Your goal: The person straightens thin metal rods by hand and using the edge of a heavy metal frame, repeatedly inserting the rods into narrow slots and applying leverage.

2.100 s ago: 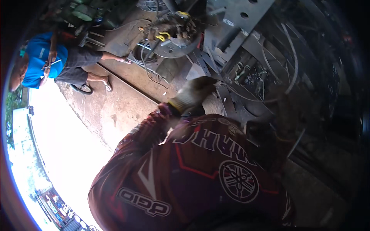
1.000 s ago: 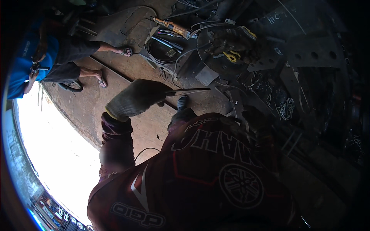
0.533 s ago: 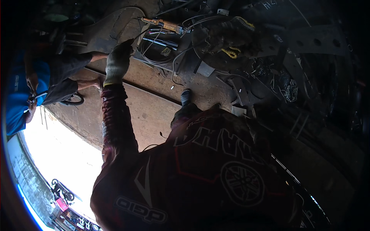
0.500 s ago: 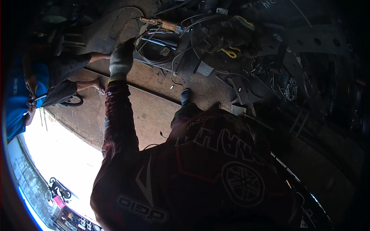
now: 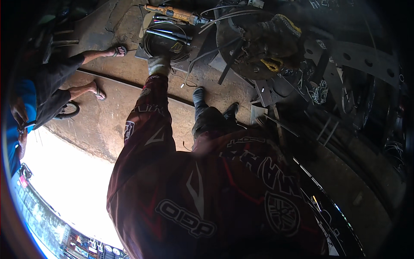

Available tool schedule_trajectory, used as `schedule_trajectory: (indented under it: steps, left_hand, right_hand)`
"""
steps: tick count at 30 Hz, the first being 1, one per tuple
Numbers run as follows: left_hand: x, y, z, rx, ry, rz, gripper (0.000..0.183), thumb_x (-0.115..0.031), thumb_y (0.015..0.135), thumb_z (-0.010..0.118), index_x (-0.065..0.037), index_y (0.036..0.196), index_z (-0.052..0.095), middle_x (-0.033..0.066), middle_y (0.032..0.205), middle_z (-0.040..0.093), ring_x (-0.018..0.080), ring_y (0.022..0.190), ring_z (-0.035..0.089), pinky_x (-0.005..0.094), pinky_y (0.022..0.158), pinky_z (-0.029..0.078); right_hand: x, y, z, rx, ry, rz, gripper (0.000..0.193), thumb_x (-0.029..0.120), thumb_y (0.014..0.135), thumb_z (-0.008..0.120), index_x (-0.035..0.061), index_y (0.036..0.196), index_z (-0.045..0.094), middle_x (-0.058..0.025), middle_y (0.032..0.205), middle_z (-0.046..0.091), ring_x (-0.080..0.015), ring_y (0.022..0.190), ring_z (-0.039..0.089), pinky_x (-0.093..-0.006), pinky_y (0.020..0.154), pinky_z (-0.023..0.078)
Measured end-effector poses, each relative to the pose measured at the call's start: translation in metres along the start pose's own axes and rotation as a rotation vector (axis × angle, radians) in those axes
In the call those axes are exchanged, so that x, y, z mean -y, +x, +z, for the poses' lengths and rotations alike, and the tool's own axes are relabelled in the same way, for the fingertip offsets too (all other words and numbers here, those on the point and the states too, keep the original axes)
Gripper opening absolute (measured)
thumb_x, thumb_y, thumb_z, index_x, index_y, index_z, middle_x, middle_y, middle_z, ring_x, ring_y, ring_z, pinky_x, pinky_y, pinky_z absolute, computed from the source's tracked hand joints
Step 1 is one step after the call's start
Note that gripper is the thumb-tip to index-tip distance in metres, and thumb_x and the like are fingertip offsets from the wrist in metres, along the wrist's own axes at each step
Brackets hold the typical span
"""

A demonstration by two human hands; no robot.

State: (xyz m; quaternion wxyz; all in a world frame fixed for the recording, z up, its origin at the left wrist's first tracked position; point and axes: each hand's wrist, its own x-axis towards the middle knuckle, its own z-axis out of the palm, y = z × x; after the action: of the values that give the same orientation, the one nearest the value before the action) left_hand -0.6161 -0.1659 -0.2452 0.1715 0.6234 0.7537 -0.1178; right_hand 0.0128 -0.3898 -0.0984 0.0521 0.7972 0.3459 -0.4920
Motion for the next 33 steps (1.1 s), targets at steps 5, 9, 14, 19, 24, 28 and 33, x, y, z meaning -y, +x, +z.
schedule_trajectory:
  steps: [5,9,14,19,24,28,33]
  left_hand:
    - [0.004,0.004,0.009,-0.062,-0.024,-0.109,0.026,-0.029,0.093,0.058,-0.021,0.114,0.071,0.0139,0.111,0.071,0.0335,0.105,0.067,0.0483,0.086,0.053]
    - [-0.014,-0.027,0.005,-0.229,-0.041,-0.136,0.038,-0.033,0.087,0.067,-0.025,0.124,0.066,0.0088,0.122,0.066,0.0313,0.113,0.062,0.0474,0.093,0.049]
    - [-0.013,-0.082,0.020,-0.180,-0.100,-0.112,0.045,-0.037,0.087,0.068,-0.028,0.130,0.062,0.0065,0.124,0.065,0.0299,0.114,0.062,0.0469,0.093,0.049]
    - [-0.031,-0.058,0.012,0.021,-0.280,-0.099,0.038,-0.037,0.091,0.064,-0.024,0.127,0.066,0.0118,0.128,0.064,0.0311,0.117,0.061,0.0459,0.096,0.049]
    - [-0.061,0.016,-0.001,0.009,-0.348,-0.224,0.039,-0.045,0.089,0.066,-0.016,0.114,0.070,0.0165,0.114,0.070,0.0338,0.106,0.068,0.0450,0.090,0.053]
    - [-0.065,0.065,0.029,0.080,-0.422,-0.262,0.042,-0.048,0.087,0.067,-0.015,0.113,0.072,0.0150,0.113,0.072,0.0322,0.110,0.068,0.0453,0.091,0.054]
    - [-0.073,0.074,0.017,0.160,-0.427,-0.254,0.029,-0.037,0.091,0.063,-0.018,0.112,0.072,0.0157,0.118,0.070,0.0323,0.113,0.067,0.0448,0.091,0.055]
  right_hand:
    - [0.006,0.002,0.001,0.011,-0.014,0.002,0.035,0.027,0.095,0.063,0.0134,0.127,0.058,-0.0069,0.096,0.066,-0.0178,0.078,0.063,-0.0353,0.064,0.051]
    - [0.005,0.002,0.004,0.013,-0.001,0.000,0.034,0.028,0.095,0.063,0.0129,0.126,0.059,-0.0074,0.097,0.067,-0.0182,0.080,0.064,-0.0357,0.066,0.052]
    - [0.009,0.004,0.006,0.021,-0.001,-0.012,0.034,0.030,0.096,0.062,0.0123,0.124,0.060,-0.0080,0.099,0.067,-0.0187,0.082,0.065,-0.0362,0.068,0.053]
    - [0.013,0.003,0.007,0.023,-0.034,-0.011,0.033,0.031,0.096,0.062,0.0117,0.123,0.061,-0.0085,0.101,0.068,-0.0193,0.085,0.066,-0.0366,0.070,0.053]
    - [0.018,0.002,0.006,0.000,-0.097,-0.017,0.033,0.033,0.097,0.061,0.0110,0.122,0.063,-0.0091,0.102,0.068,-0.0198,0.087,0.066,-0.0371,0.073,0.054]
    - [0.025,0.002,0.000,-0.027,-0.211,-0.071,0.034,0.034,0.097,0.061,0.0105,0.121,0.064,-0.0096,0.103,0.069,-0.0202,0.089,0.067,-0.0375,0.074,0.055]
    - [0.021,-0.012,0.002,-0.118,-0.154,0.103,0.040,0.042,0.097,0.064,0.0085,0.119,0.065,-0.0080,0.092,0.069,-0.0162,0.073,0.066,-0.0319,0.060,0.055]
